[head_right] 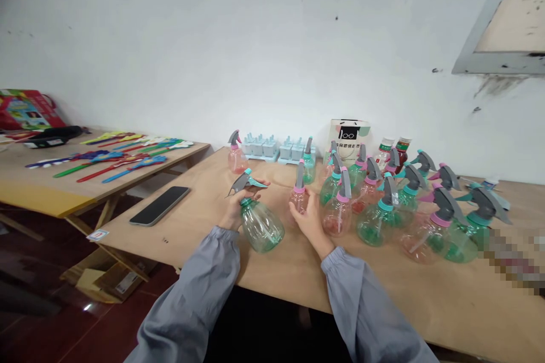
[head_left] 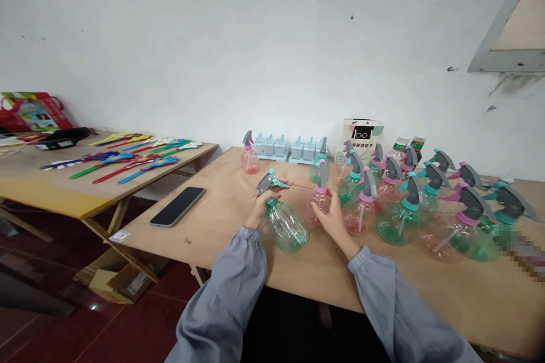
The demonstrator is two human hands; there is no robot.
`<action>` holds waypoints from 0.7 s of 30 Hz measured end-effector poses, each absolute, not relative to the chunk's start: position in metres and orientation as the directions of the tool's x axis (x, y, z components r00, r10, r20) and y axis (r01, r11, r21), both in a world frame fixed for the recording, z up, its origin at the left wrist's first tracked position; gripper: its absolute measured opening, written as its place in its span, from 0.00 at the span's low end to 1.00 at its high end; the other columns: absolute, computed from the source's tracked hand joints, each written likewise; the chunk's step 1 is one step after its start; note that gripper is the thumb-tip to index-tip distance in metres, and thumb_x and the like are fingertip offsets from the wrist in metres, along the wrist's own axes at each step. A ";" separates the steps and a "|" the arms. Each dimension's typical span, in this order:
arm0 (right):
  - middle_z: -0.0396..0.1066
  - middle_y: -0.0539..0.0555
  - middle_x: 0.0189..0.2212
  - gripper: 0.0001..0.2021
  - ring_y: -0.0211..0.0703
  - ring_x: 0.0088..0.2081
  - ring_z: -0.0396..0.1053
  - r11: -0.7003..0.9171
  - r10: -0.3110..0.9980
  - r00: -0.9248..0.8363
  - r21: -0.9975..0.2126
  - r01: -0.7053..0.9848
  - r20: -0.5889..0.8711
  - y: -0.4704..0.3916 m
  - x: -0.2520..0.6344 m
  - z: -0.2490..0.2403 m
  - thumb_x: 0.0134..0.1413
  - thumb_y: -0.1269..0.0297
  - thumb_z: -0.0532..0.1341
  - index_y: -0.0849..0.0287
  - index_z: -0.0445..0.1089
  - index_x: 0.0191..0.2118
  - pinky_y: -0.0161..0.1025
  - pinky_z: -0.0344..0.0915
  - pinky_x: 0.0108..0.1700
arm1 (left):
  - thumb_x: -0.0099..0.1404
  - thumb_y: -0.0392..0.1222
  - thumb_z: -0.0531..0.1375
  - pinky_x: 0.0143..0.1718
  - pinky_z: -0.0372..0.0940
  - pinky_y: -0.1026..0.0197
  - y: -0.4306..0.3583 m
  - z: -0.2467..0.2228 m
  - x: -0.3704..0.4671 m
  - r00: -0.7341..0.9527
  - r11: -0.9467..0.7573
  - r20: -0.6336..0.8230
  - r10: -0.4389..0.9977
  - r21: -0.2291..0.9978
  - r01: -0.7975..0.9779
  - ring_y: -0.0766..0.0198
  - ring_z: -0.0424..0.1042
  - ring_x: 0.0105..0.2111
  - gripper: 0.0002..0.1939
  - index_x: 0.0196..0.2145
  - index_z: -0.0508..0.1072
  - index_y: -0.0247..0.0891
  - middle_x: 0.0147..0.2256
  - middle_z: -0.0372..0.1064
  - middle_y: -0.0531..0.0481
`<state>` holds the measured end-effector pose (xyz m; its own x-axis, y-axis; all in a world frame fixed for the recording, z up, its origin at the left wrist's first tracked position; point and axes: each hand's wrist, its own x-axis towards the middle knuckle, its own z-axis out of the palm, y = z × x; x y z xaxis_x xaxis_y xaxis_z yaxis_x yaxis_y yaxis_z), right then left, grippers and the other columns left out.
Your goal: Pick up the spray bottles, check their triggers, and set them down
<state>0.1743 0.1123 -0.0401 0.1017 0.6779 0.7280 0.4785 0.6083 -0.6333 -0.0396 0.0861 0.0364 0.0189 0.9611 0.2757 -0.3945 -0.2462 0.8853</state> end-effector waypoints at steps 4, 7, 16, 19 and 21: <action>0.67 0.63 0.54 0.28 0.55 0.57 0.66 0.611 0.679 0.104 -0.638 0.469 0.727 0.111 0.174 -0.039 0.55 0.54 0.63 0.59 0.59 0.58 0.57 0.62 0.62 | 0.45 0.42 0.59 0.42 0.63 0.58 0.088 0.034 -0.040 0.027 -0.257 0.287 0.957 0.893 -0.369 0.52 0.74 0.50 0.20 0.37 0.78 0.38 0.41 0.81 0.43; 0.68 0.63 0.53 0.27 0.55 0.57 0.66 0.612 0.681 0.101 -0.640 0.465 0.725 0.110 0.173 -0.038 0.55 0.54 0.63 0.59 0.59 0.57 0.57 0.62 0.61 | 0.45 0.43 0.59 0.41 0.62 0.59 0.088 0.033 -0.039 0.042 -0.254 0.290 0.956 0.892 -0.374 0.52 0.74 0.50 0.19 0.37 0.78 0.37 0.42 0.80 0.43; 0.68 0.63 0.53 0.28 0.57 0.57 0.66 0.595 0.699 0.102 -0.655 0.466 0.707 0.111 0.174 -0.039 0.55 0.52 0.63 0.58 0.59 0.58 0.59 0.62 0.62 | 0.44 0.41 0.60 0.40 0.62 0.61 0.088 0.035 -0.039 0.033 -0.265 0.304 0.952 0.875 -0.405 0.53 0.76 0.49 0.19 0.36 0.79 0.37 0.41 0.81 0.44; 0.68 0.64 0.53 0.29 0.58 0.56 0.67 0.588 0.704 0.110 -0.663 0.464 0.701 0.112 0.175 -0.040 0.54 0.51 0.63 0.59 0.59 0.57 0.59 0.62 0.61 | 0.45 0.42 0.61 0.43 0.63 0.59 0.089 0.034 -0.039 0.035 -0.261 0.301 0.953 0.875 -0.409 0.51 0.76 0.50 0.20 0.38 0.79 0.37 0.43 0.81 0.43; 0.68 0.65 0.52 0.29 0.58 0.56 0.67 0.595 0.699 0.104 -0.656 0.465 0.708 0.113 0.175 -0.041 0.54 0.50 0.63 0.60 0.60 0.57 0.60 0.62 0.60 | 0.47 0.44 0.63 0.47 0.64 0.57 0.090 0.035 -0.040 0.025 -0.276 0.311 0.950 0.875 -0.397 0.50 0.76 0.51 0.21 0.41 0.79 0.37 0.45 0.80 0.42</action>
<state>0.1747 0.1130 -0.0411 0.1037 0.6988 0.7077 0.4650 0.5949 -0.6556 -0.0397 0.0895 0.0349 0.0253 0.9501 0.3110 -0.3970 -0.2759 0.8754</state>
